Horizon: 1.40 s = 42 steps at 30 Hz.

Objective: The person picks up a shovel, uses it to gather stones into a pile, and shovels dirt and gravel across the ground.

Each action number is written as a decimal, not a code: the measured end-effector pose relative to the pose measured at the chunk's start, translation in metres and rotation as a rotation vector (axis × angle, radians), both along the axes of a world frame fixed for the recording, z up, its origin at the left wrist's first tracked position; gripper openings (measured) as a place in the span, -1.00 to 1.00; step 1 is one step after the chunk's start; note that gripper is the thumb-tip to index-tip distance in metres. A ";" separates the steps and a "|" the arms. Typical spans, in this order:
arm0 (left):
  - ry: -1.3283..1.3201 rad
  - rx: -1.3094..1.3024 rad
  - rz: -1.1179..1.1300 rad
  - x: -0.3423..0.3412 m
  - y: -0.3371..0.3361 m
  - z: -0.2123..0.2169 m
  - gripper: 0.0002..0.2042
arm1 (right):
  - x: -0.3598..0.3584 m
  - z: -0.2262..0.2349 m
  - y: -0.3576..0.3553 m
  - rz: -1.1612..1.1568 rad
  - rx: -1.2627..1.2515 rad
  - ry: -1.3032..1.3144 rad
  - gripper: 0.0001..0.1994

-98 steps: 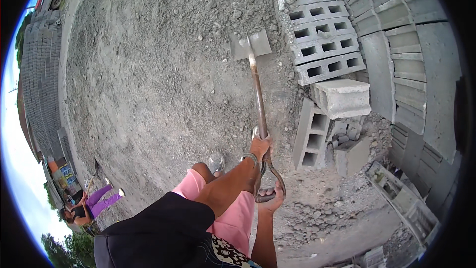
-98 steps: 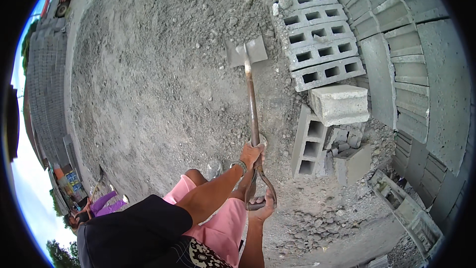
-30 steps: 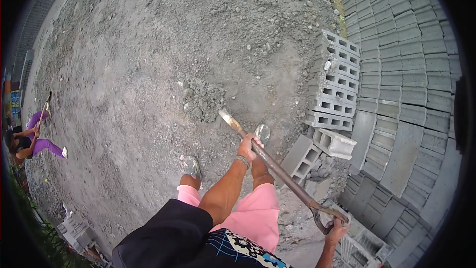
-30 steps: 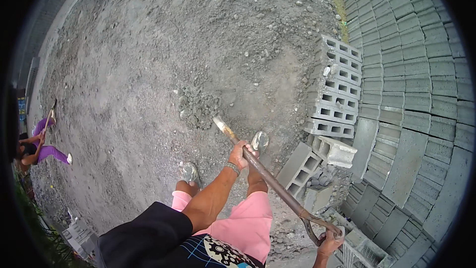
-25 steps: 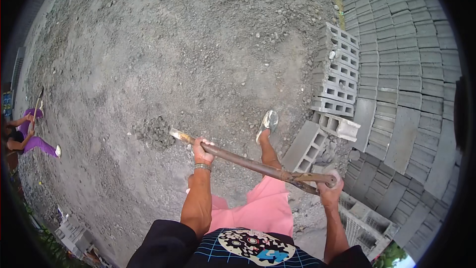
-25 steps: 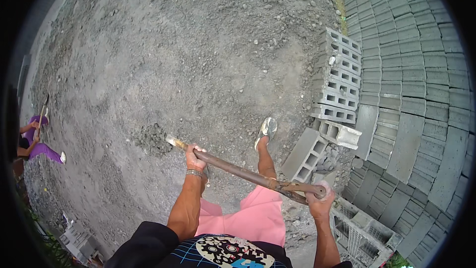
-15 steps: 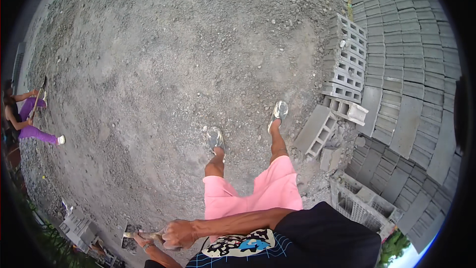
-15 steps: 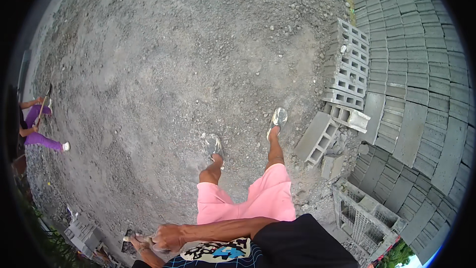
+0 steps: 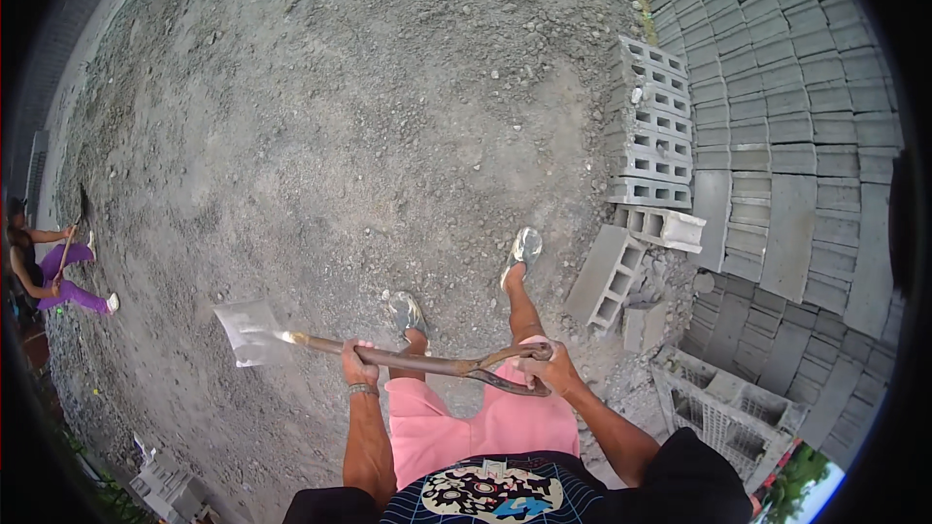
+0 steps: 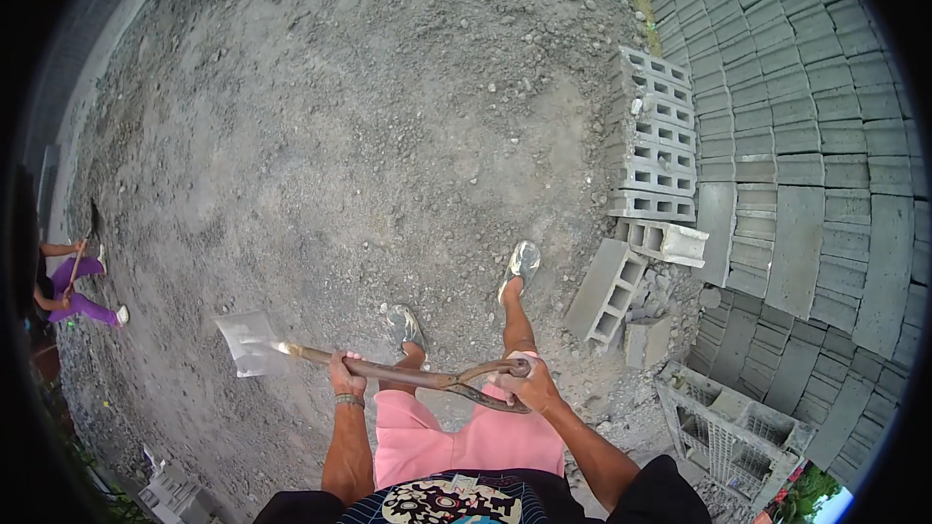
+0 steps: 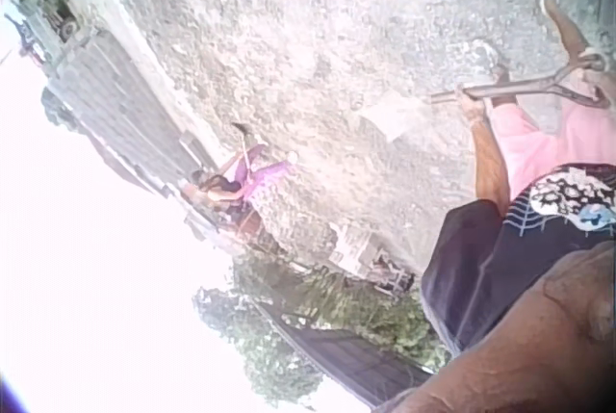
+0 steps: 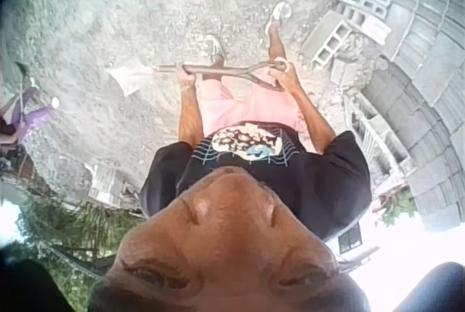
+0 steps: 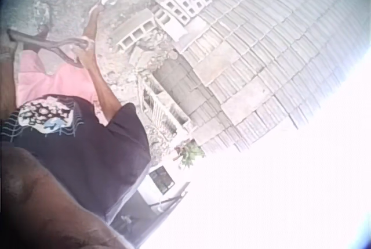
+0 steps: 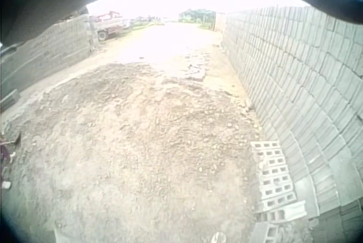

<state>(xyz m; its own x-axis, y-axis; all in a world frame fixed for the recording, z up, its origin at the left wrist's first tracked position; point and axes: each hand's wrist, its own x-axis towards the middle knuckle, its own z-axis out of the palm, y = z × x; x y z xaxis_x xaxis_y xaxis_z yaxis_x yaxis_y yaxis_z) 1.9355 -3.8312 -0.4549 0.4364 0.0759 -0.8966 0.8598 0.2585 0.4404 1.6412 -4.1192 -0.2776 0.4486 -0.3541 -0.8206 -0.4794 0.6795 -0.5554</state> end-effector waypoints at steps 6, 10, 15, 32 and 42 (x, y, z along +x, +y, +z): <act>0.134 -0.021 -0.789 -0.164 -0.330 -0.041 -0.82 | -0.180 0.040 -0.003 -0.989 0.046 0.295 -0.91; 0.198 -0.052 -1.114 -0.270 -0.437 -0.063 -0.87 | -0.228 0.026 0.006 -1.380 0.131 0.293 -0.96; 0.196 0.145 -1.402 -0.333 -0.498 -0.115 -0.78 | -0.246 -0.017 -0.014 -1.655 0.246 0.315 -0.87; 0.066 0.214 -1.276 -0.323 -0.580 -0.083 -0.84 | -0.143 -0.122 -0.172 -1.746 0.355 0.009 -0.80; 0.071 0.273 -1.463 -0.272 -0.705 -0.120 -0.81 | -0.105 -0.154 -0.300 -1.812 0.503 -0.006 -0.89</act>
